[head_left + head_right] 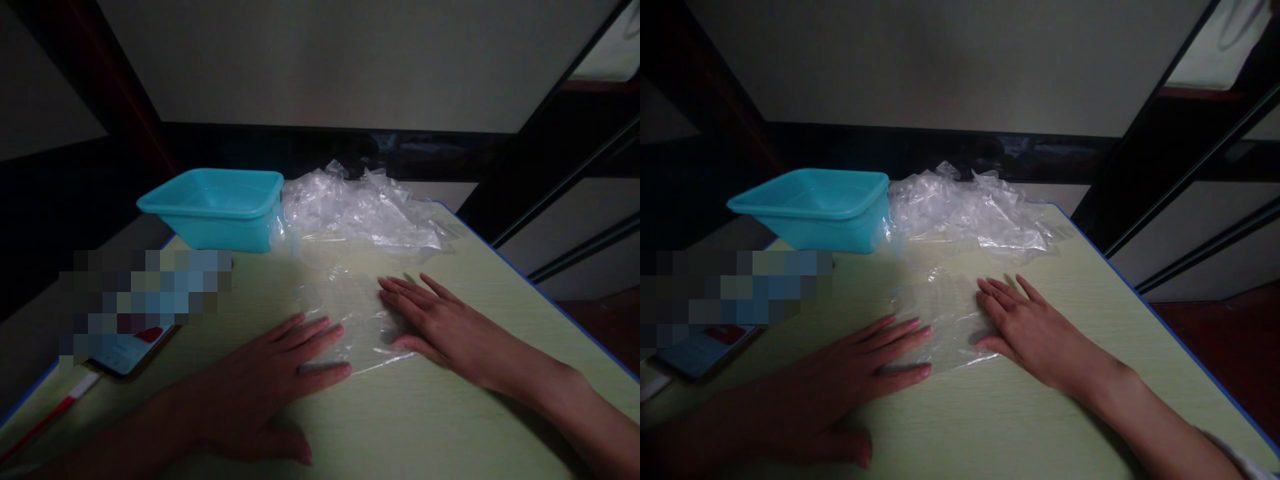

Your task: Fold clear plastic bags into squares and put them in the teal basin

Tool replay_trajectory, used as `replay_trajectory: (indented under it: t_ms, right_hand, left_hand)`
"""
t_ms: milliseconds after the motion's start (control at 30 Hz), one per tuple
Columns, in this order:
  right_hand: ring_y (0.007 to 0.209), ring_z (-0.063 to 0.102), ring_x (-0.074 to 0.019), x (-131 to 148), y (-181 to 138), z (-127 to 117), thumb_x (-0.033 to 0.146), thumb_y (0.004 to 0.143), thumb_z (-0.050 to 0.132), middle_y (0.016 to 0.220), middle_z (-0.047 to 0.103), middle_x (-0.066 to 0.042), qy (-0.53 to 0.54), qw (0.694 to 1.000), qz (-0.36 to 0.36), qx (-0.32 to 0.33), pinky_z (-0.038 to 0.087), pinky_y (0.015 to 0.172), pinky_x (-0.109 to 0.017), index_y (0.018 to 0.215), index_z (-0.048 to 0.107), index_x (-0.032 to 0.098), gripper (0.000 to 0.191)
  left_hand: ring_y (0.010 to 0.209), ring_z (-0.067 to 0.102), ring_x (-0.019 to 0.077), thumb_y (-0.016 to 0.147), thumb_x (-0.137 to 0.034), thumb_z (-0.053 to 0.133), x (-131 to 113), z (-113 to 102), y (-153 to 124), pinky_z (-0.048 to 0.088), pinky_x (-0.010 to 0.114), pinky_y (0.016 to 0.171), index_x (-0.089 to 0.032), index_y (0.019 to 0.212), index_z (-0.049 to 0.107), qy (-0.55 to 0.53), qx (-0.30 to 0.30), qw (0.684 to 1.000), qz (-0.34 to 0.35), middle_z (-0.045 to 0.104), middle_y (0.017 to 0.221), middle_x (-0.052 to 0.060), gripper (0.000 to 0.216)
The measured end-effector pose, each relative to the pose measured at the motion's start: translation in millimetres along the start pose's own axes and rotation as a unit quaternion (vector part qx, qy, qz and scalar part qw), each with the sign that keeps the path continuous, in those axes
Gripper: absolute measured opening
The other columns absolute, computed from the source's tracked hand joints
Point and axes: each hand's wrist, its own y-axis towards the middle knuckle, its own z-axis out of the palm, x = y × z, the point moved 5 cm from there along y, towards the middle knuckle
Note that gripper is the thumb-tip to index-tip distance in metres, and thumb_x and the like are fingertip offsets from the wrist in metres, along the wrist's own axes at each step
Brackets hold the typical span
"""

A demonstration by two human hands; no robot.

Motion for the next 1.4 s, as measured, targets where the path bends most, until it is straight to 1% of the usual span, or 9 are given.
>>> replay_trajectory:
  t_ms: [100,200,333,500,733,833,1067,1233,1400]
  right_hand:
    - [0.131,0.037,-0.0287,0,0,-4,0.049,0.093,0.038,0.141,0.041,-0.017,-0.001,1.0,-0.004,-0.012,0.027,0.107,-0.055,0.133,0.045,0.012,0.055]
    - [0.131,0.036,-0.0272,2,2,-9,0.044,0.094,0.038,0.142,0.039,-0.015,0.002,1.0,-0.01,-0.015,0.027,0.107,-0.055,0.137,0.04,0.015,0.052]
    - [0.132,0.034,-0.0265,6,5,-11,0.042,0.094,0.04,0.142,0.04,-0.014,0.026,0.999,-0.043,0.023,0.027,0.108,-0.054,0.138,0.037,0.013,0.054]
    - [0.134,0.031,-0.0241,6,5,-7,0.043,0.091,0.044,0.145,0.034,-0.015,0.08,0.991,-0.076,0.069,0.03,0.109,-0.046,0.139,0.036,0.01,0.058]
    - [0.136,0.026,-0.0256,3,2,-2,0.047,0.086,0.051,0.147,0.028,-0.018,0.111,0.986,-0.087,0.089,0.027,0.109,-0.047,0.141,0.031,0.008,0.07]
    - [0.136,0.024,-0.0262,3,3,-4,0.05,0.087,0.049,0.148,0.027,-0.018,0.12,0.985,-0.086,0.094,0.025,0.11,-0.049,0.141,0.031,0.008,0.071]
    - [0.138,0.019,-0.0245,-5,5,-10,0.045,0.094,0.037,0.15,0.023,-0.012,0.139,0.985,-0.061,0.083,0.021,0.11,-0.051,0.143,0.028,0.015,0.058]
    - [0.138,0.019,-0.0247,-12,3,-1,0.051,0.091,0.041,0.15,0.024,-0.011,0.149,0.98,-0.06,0.12,0.019,0.11,-0.052,0.144,0.027,0.019,0.064]
    - [0.139,0.016,-0.0258,-14,3,-1,0.056,0.087,0.044,0.15,0.023,-0.012,0.157,0.976,-0.066,0.138,0.017,0.11,-0.054,0.143,0.028,0.018,0.069]
  left_hand:
    - [0.139,0.014,0.0312,0.082,-0.06,0.053,1,1,-1,0.011,0.049,0.113,-0.028,0.143,0.028,0.001,-0.001,1.0,0.005,0.01,0.153,0.008,0.073]
    - [0.14,0.013,0.0304,0.083,-0.06,0.052,2,2,-1,0.01,0.048,0.113,-0.028,0.144,0.026,0.01,-0.005,1.0,0.008,0.01,0.153,0.008,0.073]
    - [0.14,0.013,0.0301,0.083,-0.059,0.052,2,2,1,0.011,0.048,0.113,-0.027,0.144,0.026,0.022,-0.003,1.0,0.009,0.01,0.153,0.009,0.073]
    - [0.141,0.01,0.029,0.084,-0.06,0.05,2,3,0,0.01,0.048,0.113,-0.028,0.145,0.022,0.032,0.004,0.999,0.01,0.007,0.154,0.009,0.074]
    - [0.141,0.007,0.0285,0.084,-0.061,0.048,2,4,0,0.008,0.048,0.113,-0.027,0.145,0.022,0.043,0.01,0.999,0.002,0.006,0.154,0.009,0.074]
    - [0.141,0.007,0.0287,0.085,-0.061,0.048,2,4,0,0.009,0.048,0.113,-0.027,0.145,0.021,0.05,0.013,0.999,0.003,0.006,0.154,0.009,0.074]
    - [0.141,0.008,0.0297,0.084,-0.062,0.047,2,4,0,0.009,0.049,0.112,-0.028,0.145,0.02,0.05,0.019,0.999,0.001,0.005,0.154,0.008,0.075]
    - [0.141,0.008,0.0298,0.084,-0.061,0.047,3,5,1,0.008,0.049,0.113,-0.027,0.145,0.021,0.051,0.014,0.999,0.007,0.005,0.154,0.009,0.075]
    - [0.141,0.008,0.029,0.084,-0.061,0.048,3,5,0,0.008,0.048,0.113,-0.028,0.145,0.02,0.054,0.012,0.998,0.01,0.006,0.154,0.008,0.075]
